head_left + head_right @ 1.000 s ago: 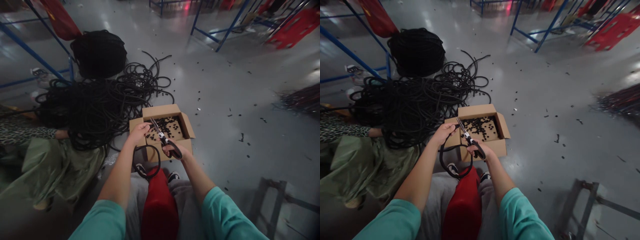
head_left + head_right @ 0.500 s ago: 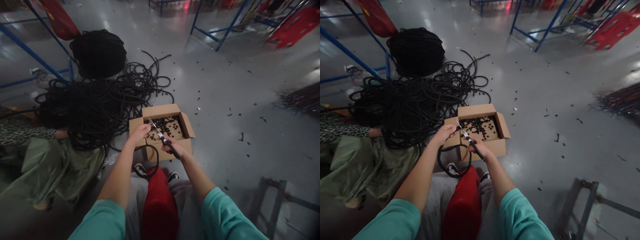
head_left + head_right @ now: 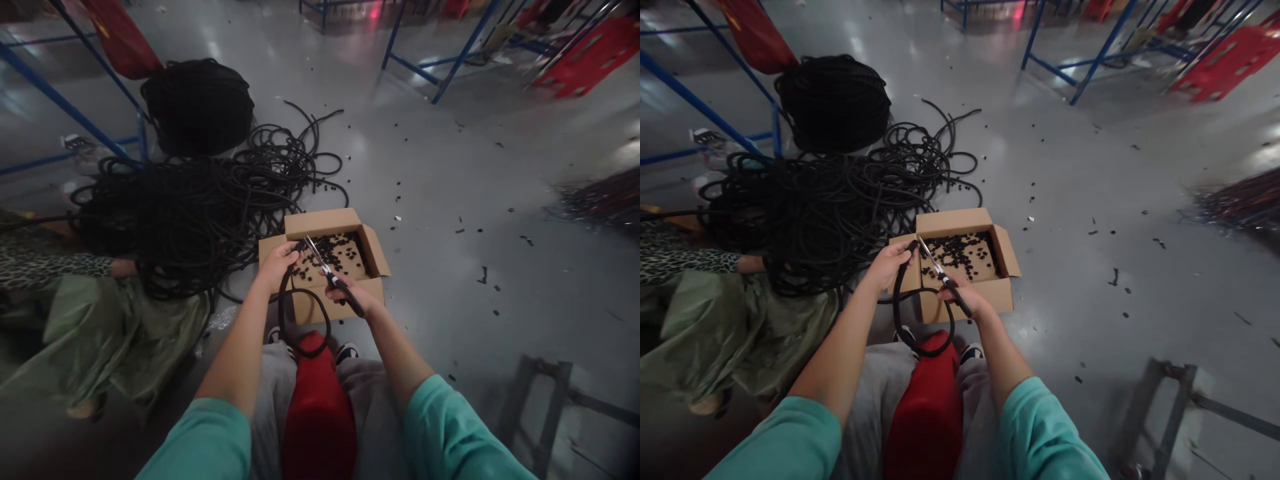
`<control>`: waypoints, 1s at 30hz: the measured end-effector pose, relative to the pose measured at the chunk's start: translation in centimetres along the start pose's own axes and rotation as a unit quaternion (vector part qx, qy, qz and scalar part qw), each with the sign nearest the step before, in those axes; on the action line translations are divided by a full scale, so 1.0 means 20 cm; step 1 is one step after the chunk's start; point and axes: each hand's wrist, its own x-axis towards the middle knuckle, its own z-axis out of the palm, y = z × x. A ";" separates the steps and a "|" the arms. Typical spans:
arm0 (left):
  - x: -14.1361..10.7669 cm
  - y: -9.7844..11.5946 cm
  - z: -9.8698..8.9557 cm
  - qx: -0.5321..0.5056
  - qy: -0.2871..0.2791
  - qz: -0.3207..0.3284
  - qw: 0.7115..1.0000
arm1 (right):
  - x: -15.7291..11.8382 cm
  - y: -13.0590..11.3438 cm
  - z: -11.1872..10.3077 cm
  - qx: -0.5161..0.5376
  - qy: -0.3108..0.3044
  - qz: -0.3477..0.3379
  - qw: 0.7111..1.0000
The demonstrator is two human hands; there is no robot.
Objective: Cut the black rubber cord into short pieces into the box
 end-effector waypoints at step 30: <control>0.03 -0.09 0.02 0.126 0.012 -0.011 0.992 | 0.02 0.00 0.04 -0.032 0.066 0.052 0.996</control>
